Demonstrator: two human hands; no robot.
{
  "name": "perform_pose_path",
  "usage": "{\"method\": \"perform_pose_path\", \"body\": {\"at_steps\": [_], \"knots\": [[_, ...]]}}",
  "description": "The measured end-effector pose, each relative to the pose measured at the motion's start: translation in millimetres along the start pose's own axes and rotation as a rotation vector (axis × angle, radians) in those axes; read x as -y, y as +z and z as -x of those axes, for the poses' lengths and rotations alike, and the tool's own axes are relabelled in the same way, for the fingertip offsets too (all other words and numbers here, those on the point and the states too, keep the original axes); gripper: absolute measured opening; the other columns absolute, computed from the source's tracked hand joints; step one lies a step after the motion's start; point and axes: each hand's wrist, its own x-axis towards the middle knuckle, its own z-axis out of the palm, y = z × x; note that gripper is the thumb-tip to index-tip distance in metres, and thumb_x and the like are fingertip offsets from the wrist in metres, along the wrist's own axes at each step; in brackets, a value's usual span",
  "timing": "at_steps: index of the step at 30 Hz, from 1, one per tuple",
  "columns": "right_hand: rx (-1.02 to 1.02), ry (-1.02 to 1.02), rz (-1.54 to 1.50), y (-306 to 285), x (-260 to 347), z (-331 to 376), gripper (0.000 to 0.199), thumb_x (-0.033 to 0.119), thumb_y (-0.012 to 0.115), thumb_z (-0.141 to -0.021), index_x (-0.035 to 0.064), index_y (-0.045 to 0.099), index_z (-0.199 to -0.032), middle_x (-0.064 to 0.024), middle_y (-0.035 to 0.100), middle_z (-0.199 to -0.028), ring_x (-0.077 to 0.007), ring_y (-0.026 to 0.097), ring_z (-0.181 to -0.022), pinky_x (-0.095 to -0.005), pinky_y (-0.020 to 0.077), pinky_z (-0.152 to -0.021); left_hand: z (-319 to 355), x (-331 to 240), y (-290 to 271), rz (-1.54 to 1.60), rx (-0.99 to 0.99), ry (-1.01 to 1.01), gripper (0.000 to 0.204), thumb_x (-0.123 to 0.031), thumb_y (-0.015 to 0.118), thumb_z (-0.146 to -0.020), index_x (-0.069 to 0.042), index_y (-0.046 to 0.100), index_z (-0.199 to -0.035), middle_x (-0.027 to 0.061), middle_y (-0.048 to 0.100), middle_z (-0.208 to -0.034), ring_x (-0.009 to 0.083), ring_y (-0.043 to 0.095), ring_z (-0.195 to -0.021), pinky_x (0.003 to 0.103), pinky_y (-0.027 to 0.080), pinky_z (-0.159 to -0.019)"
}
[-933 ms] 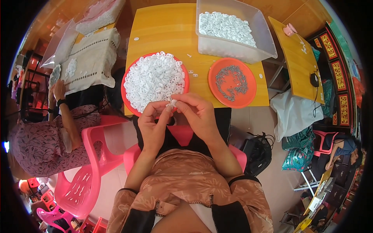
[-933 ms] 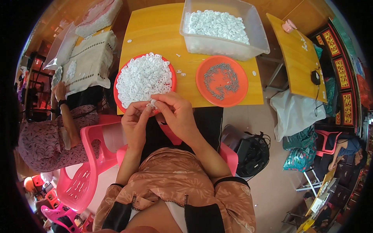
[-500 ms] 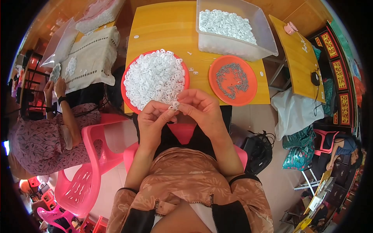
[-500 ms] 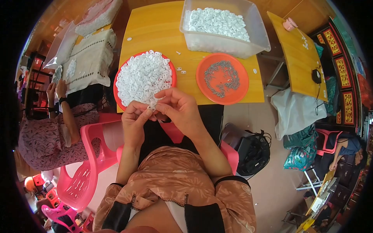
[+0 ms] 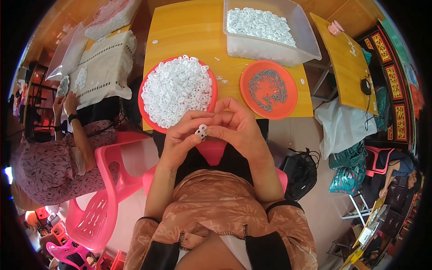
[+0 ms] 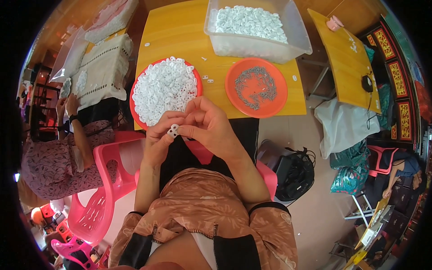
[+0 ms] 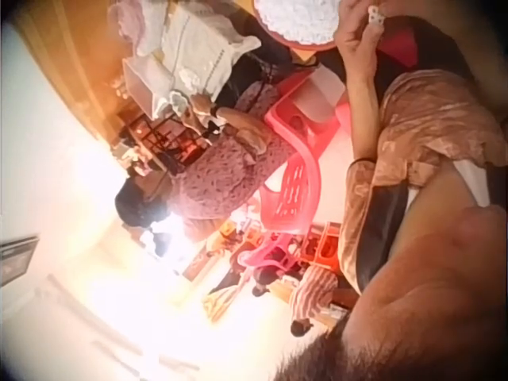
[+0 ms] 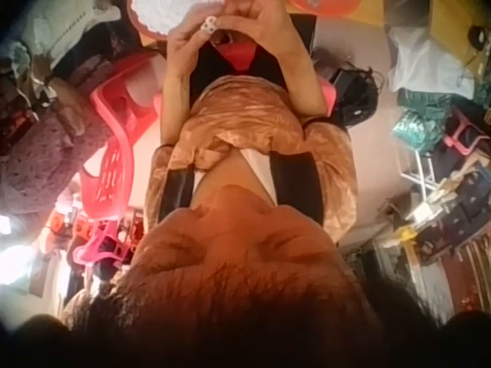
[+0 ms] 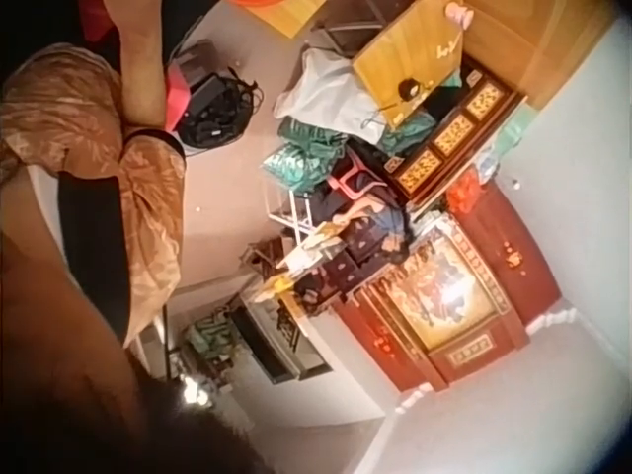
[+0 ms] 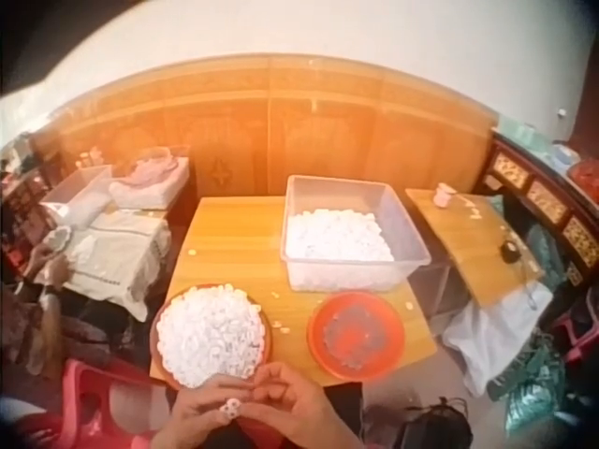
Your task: Assembling small white plastic components by hand at a workbench.
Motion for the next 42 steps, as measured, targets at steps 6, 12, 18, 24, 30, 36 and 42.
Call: {"method": "perform_pose_path", "body": {"at_steps": [6,12,18,24,30,36,42], "knots": [[0.01,0.018,-0.068,-1.8,-0.4,-0.9,0.028,-0.004,0.063,-0.08,0.0053,0.041,-0.094,-0.0051,0.061,-0.075,-0.0076,0.056,-0.067,-0.021,0.0439,-0.059,0.2,11.5,0.0,-0.148,-0.038,0.14,0.031,-0.019,0.061,-0.083,0.001,0.062,-0.106,0.0128,0.055,-0.115,0.0227,0.05,-0.11,0.034,0.039,-0.092],[-0.003,0.062,-0.162,-0.3,-14.1,-2.3,0.015,0.005,0.06,-0.085,0.0045,0.047,-0.093,-0.0042,0.062,-0.082,-0.0083,0.056,-0.071,-0.0209,0.0455,-0.066,-0.2,13.9,6.6,-0.103,-0.199,0.115,0.026,-0.017,0.058,-0.086,0.001,0.061,-0.105,0.0115,0.055,-0.114,0.0194,0.053,-0.102,0.031,0.043,-0.085],[0.024,0.124,-0.064,4.7,-21.4,-3.9,0.018,0.019,0.054,-0.091,0.0015,0.058,-0.088,-0.002,0.057,-0.071,-0.0044,0.048,-0.057,-0.0189,0.0411,-0.053,5.7,19.2,9.4,0.055,-0.253,0.031,0.027,-0.017,0.056,-0.088,0.0,0.058,-0.109,0.009,0.053,-0.115,0.0087,0.049,-0.073,0.021,0.041,-0.062],[0.049,0.157,-0.068,-0.3,-21.2,-3.0,0.019,0.019,0.053,-0.092,0.0017,0.06,-0.088,-0.002,0.056,-0.07,-0.0026,0.044,-0.055,-0.0184,0.0391,-0.05,3.5,14.7,7.6,0.012,-0.181,-0.026,0.035,-0.027,0.054,-0.09,0.0,0.057,-0.111,0.0099,0.054,-0.116,0.012,0.052,-0.083,0.023,0.042,-0.072],[0.011,-0.182,0.408,11.9,-36.5,2.1,0.02,0.018,0.055,-0.09,-0.0013,0.053,-0.095,-0.0075,0.057,-0.068,-0.0136,0.056,-0.057,-0.0263,0.0432,-0.052,7.0,24.2,8.7,0.139,-0.297,-0.046,0.034,-0.025,0.055,-0.09,0.001,0.057,-0.113,0.0067,0.057,-0.108,0.0121,0.054,-0.089,0.024,0.043,-0.076],[-0.066,-0.503,0.935,11.8,-44.1,1.6,0.021,0.011,0.055,-0.085,-0.0016,0.045,-0.099,-0.0167,0.056,-0.068,-0.0317,0.059,-0.061,-0.0371,0.046,-0.051,8.4,20.0,17.3,0.369,-0.311,-0.106,0.04,-0.03,0.057,-0.089,0.002,0.056,-0.113,0.0137,0.056,-0.117,0.019,0.053,-0.107,0.032,0.041,-0.094],[-0.169,-0.744,1.169,10.2,-54.5,0.0,0.02,0.012,0.061,-0.073,0.0016,0.046,-0.083,-0.0106,0.051,-0.059,-0.0253,0.056,-0.052,-0.0341,0.045,-0.045,15.0,26.5,26.1,0.412,-0.296,-0.081,0.041,-0.032,0.055,-0.089,0.003,0.056,-0.111,0.0168,0.054,-0.119,0.0211,0.052,-0.108,0.034,0.04,-0.095]]}}
